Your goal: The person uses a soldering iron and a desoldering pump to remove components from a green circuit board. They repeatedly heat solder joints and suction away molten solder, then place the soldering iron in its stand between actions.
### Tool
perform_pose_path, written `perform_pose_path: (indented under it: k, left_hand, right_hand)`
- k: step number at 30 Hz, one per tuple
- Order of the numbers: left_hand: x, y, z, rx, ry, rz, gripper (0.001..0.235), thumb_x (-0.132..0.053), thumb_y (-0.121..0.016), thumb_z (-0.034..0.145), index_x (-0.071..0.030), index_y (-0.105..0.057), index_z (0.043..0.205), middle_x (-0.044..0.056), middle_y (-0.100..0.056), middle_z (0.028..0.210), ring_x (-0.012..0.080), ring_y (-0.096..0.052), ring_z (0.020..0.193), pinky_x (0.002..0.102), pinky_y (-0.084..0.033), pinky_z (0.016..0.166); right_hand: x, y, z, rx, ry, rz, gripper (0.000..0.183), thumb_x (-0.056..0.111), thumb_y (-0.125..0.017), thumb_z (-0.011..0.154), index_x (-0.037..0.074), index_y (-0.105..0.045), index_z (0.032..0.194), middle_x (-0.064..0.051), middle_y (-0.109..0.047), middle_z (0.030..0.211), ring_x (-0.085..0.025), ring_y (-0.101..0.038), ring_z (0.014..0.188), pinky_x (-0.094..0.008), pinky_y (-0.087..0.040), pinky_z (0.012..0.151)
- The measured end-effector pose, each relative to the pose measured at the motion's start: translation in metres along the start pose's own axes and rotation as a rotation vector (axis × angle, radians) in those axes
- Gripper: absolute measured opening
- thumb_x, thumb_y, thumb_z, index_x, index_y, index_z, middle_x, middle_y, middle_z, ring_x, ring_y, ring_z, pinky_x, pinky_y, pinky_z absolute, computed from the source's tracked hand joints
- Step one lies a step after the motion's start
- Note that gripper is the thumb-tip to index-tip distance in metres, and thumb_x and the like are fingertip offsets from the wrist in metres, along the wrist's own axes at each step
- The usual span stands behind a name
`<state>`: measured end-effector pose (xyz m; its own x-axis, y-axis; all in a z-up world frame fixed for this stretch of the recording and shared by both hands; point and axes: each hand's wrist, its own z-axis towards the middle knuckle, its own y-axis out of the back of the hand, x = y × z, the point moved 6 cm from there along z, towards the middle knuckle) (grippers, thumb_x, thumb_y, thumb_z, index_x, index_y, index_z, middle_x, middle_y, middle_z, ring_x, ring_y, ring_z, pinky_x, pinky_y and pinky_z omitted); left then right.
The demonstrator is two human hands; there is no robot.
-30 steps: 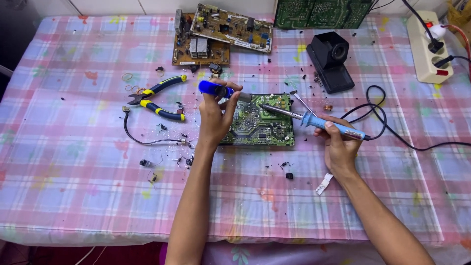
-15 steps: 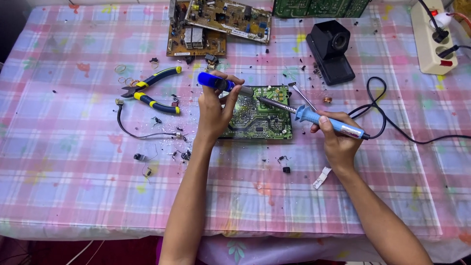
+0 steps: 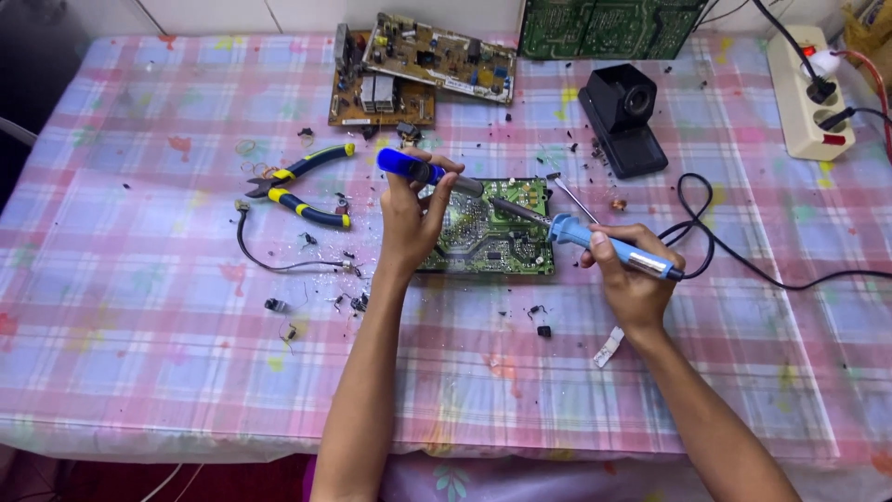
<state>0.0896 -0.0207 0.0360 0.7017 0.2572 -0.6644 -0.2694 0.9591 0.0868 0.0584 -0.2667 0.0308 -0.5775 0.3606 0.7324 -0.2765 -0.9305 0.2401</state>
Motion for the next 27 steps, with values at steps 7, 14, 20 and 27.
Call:
perform_pose_path:
  k: [7,14,20,27]
  left_hand:
    - [0.008,-0.008,-0.005,0.053,0.055,-0.003,0.026,-0.003,-0.053,0.09,-0.004,-0.033,0.107,0.014,-0.063,0.092,0.0371,-0.064,0.084,0.043,-0.058,0.06]
    - [0.011,-0.006,-0.005,0.069,0.082,0.0,0.026,-0.004,-0.052,0.09,-0.004,-0.033,0.107,0.014,-0.063,0.092,0.0377,-0.064,0.084,0.043,-0.058,0.062]
    - [0.011,-0.008,-0.006,0.07,0.069,-0.022,0.026,-0.001,-0.052,0.089,-0.004,-0.033,0.106,0.014,-0.063,0.092,0.0377,-0.064,0.086,0.044,-0.057,0.062]
    - [0.008,-0.01,-0.006,0.08,0.048,-0.012,0.025,-0.002,-0.052,0.089,-0.003,-0.033,0.106,0.014,-0.063,0.092,0.0374,-0.064,0.086,0.044,-0.057,0.062]
  right_hand:
    - [-0.037,0.0,-0.006,-0.041,-0.224,0.205,0.018,0.011,-0.058,0.09,-0.006,-0.062,0.088,-0.019,-0.061,0.069,-0.021,-0.061,0.056,-0.034,-0.054,0.057]
    - [-0.048,0.0,-0.009,-0.097,-0.287,0.261,0.016,0.009,-0.06,0.089,-0.008,-0.061,0.088,-0.02,-0.059,0.071,-0.023,-0.061,0.056,-0.035,-0.056,0.055]
    - [-0.059,0.001,-0.009,-0.165,-0.373,0.353,0.014,0.007,-0.061,0.088,-0.007,-0.06,0.088,-0.017,-0.059,0.072,-0.022,-0.061,0.057,-0.034,-0.057,0.055]
    - [-0.063,0.001,-0.009,-0.183,-0.415,0.384,0.013,0.006,-0.063,0.085,-0.006,-0.06,0.086,-0.019,-0.058,0.068,-0.023,-0.06,0.053,-0.035,-0.057,0.052]
